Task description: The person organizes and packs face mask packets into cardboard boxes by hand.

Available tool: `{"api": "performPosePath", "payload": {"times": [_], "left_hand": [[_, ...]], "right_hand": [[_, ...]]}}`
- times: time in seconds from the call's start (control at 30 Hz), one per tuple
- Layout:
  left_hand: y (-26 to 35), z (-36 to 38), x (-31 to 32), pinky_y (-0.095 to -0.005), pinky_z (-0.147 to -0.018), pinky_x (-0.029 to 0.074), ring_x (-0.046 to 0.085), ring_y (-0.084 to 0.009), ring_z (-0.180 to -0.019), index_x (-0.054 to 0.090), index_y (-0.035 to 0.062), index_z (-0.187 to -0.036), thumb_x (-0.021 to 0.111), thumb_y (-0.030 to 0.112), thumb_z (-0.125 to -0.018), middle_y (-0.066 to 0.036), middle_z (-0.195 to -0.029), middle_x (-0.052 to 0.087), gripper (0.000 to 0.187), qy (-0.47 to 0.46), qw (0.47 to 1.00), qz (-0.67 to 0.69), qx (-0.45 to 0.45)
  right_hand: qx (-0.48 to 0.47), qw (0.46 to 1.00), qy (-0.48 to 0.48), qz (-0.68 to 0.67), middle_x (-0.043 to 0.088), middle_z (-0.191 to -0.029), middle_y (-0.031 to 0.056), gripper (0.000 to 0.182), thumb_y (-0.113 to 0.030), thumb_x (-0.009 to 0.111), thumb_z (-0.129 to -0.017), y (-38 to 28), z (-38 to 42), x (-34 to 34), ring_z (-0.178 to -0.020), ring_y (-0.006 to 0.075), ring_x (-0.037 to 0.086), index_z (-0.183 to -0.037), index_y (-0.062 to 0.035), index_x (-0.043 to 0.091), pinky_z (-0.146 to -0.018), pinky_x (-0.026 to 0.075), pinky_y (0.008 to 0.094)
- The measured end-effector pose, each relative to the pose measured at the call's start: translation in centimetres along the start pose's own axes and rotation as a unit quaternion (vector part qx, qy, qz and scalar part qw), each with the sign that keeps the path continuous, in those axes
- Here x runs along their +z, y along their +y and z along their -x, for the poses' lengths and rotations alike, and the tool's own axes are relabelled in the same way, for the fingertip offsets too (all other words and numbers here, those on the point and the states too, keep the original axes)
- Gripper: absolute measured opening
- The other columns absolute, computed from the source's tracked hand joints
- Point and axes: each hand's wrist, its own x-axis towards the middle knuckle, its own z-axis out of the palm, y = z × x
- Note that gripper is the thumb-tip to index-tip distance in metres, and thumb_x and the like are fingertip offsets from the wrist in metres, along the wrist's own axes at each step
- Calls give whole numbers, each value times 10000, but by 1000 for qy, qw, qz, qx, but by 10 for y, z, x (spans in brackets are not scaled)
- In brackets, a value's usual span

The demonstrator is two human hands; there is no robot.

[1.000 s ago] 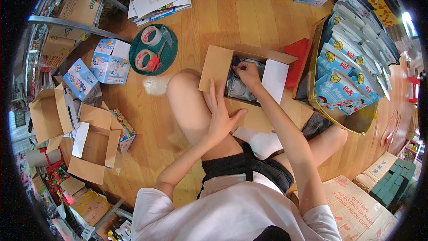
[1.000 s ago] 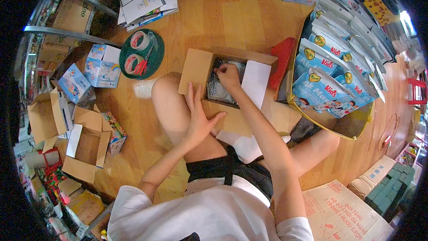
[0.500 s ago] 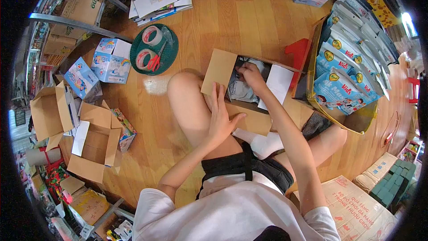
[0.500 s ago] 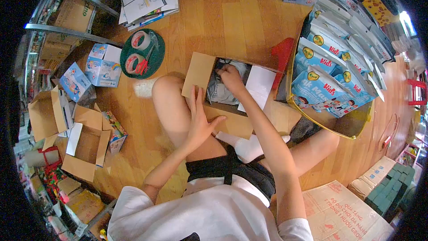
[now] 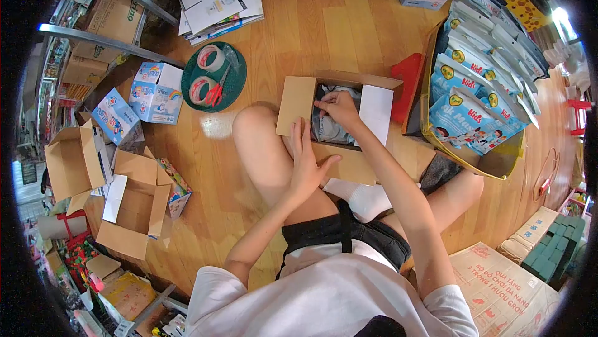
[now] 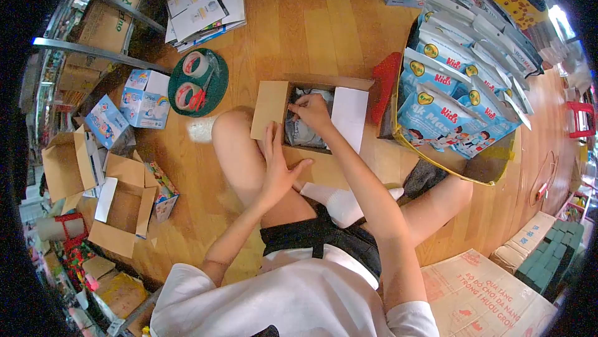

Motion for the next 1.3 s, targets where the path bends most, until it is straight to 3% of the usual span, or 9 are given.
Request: {"api": "performPosePath", "payload": {"times": [0.3,0.4,0.5,0.6,0.7,0.83,1.0,1.2,1.3], "left_hand": [[7,-10,-28,-517,-1126,155,160,-404,-1400,230,-55,-1427,784,278,-748,-253,-1503,169,937,32,997,-57,-49],[-9,-27,-35,-464,-1124,200,246,-369,-1378,265,-71,-1408,725,242,-825,-269,-1466,252,807,149,983,93,-58],[-38,-40,-41,-373,-1032,377,498,-320,-1215,262,-86,-1394,650,213,-903,-276,-1297,489,694,158,977,111,-90],[-45,-47,-49,-322,-919,459,600,-241,-1051,392,-89,-1316,648,201,-906,-211,-1180,599,563,142,957,234,-101],[-52,-47,-59,-264,-819,482,618,-148,-927,527,-74,-1187,637,180,-919,-120,-1081,659,386,35,957,238,-160],[-32,-45,-57,-247,-821,462,590,-100,-942,601,-28,-1115,611,165,-938,-58,-1075,659,261,110,899,385,-178],[0,-50,-87,-250,-870,446,576,-97,-996,600,14,-1144,603,179,-944,-36,-1097,644,259,213,832,480,-182],[26,-49,-185,-326,-958,427,543,-168,-1105,517,13,-1258,663,237,-897,-69,-1225,573,449,393,811,424,-89],[34,-36,-248,-350,-969,431,539,-182,-1120,509,-8,-1265,668,250,-891,-86,-1245,564,482,565,743,355,-49]], "right_hand": [[-67,987,-11,146,607,-671,224,180,-88,679,-752,-49,31,-13,-683,287,639,-737,76,608,-612,468,384],[-142,971,-19,190,604,-656,81,131,-46,654,-821,-65,43,-24,-586,118,561,-765,47,580,-525,429,286],[-101,983,-29,147,594,-689,60,129,-40,645,-833,-101,70,-33,-630,104,550,-787,49,564,-545,424,283],[-137,982,8,129,575,-647,172,143,-64,634,-816,-121,88,-45,-613,232,567,-814,63,568,-600,446,351],[-153,987,9,47,539,-703,56,138,-97,574,-901,-149,105,-60,-662,102,486,-847,24,537,-614,423,281],[-165,979,4,-119,557,-897,-9,147,-88,517,-938,-177,128,-75,-841,64,496,-1046,-7,573,-770,405,221],[-213,971,23,-104,588,-1106,63,334,-43,496,-933,-197,179,-95,-1022,116,530,-1249,66,502,-920,383,235],[-289,952,81,-63,467,-1358,238,473,20,464,-898,-161,230,-118,-1275,282,446,-1352,130,389,-1093,285,380],[-281,953,28,-112,492,-1317,230,468,-42,492,-897,-149,230,-126,-1232,282,473,-1317,150,410,-1067,303,375]]}}
